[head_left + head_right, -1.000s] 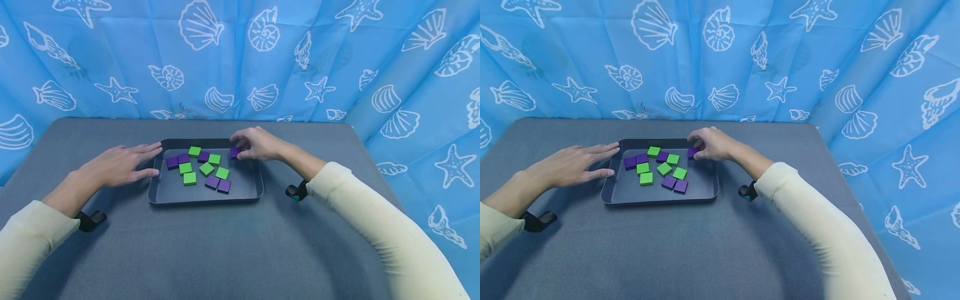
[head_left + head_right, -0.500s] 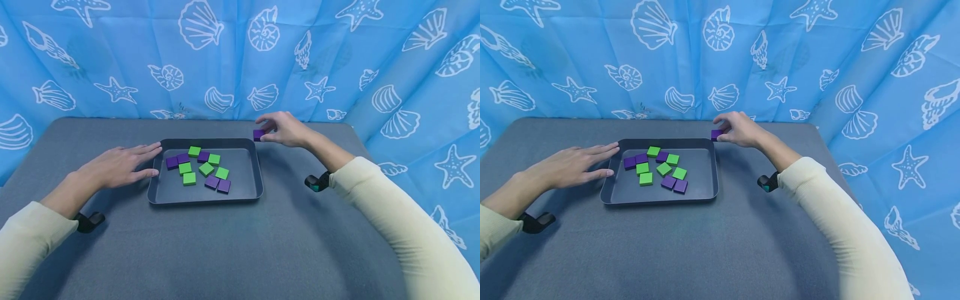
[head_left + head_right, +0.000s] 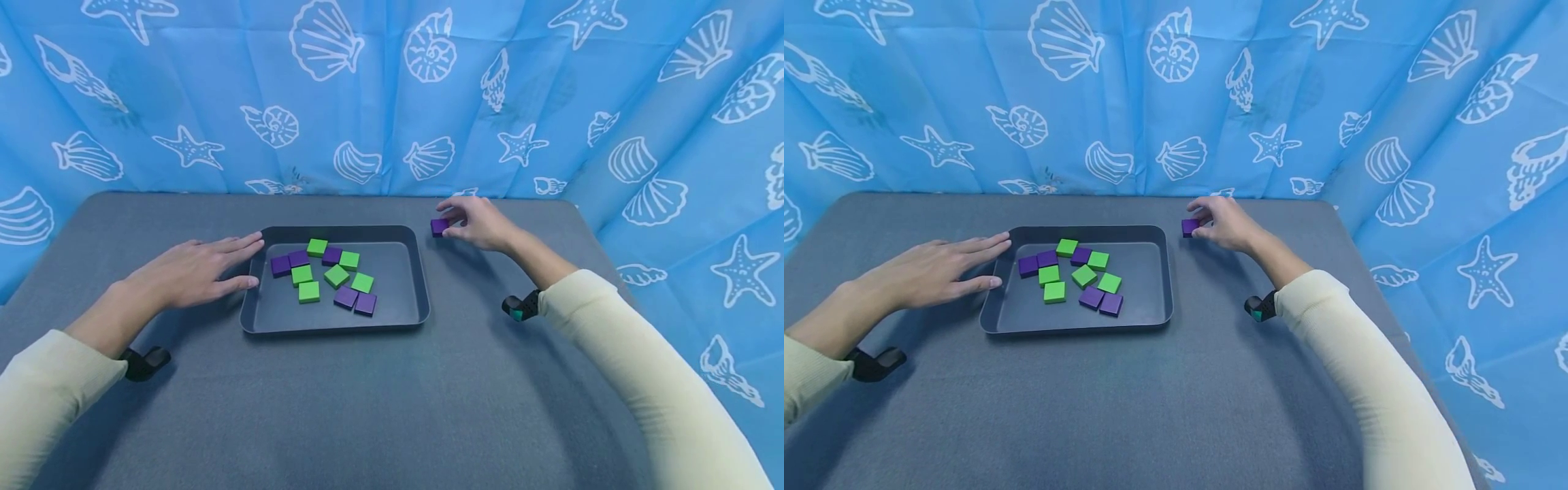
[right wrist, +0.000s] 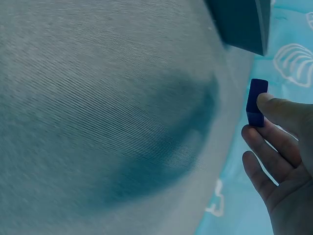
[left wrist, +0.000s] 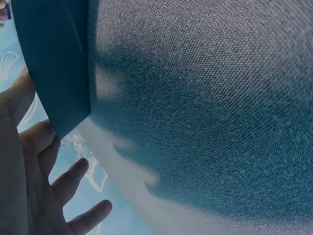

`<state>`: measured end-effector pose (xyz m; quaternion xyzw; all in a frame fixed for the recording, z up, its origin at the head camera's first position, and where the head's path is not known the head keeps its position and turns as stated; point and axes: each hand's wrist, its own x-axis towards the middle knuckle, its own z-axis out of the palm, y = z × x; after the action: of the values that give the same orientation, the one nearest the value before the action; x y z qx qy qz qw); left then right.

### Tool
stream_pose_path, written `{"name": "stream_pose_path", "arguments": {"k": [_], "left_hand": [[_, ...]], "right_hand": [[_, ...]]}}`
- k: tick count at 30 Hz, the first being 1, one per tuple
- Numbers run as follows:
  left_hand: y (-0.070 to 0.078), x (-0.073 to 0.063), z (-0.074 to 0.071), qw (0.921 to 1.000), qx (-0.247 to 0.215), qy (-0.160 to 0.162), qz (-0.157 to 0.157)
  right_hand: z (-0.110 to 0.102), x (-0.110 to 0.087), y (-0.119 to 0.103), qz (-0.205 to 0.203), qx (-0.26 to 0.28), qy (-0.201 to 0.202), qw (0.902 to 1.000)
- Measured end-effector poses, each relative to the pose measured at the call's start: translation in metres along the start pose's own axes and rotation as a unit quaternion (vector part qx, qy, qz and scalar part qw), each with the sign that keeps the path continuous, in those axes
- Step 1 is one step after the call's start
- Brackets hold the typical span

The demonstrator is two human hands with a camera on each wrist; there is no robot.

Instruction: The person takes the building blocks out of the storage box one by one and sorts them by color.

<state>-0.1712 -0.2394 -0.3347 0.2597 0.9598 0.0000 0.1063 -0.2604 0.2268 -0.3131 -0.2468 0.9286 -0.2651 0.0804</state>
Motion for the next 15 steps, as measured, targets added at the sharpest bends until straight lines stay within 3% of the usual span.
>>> {"name": "stream_pose_path", "arguments": {"k": [8,15], "left_hand": [[0.002,0.0,0.0,1.0,-0.002,0.002,-0.002],[0.003,-0.001,-0.003,0.9999,0.0,0.006,-0.013]], "right_hand": [[0.018,-0.004,0.012,0.015,0.008,-0.022,0.9996],[0.026,-0.005,0.017,0.01,-0.019,-0.03,0.9993]]}}
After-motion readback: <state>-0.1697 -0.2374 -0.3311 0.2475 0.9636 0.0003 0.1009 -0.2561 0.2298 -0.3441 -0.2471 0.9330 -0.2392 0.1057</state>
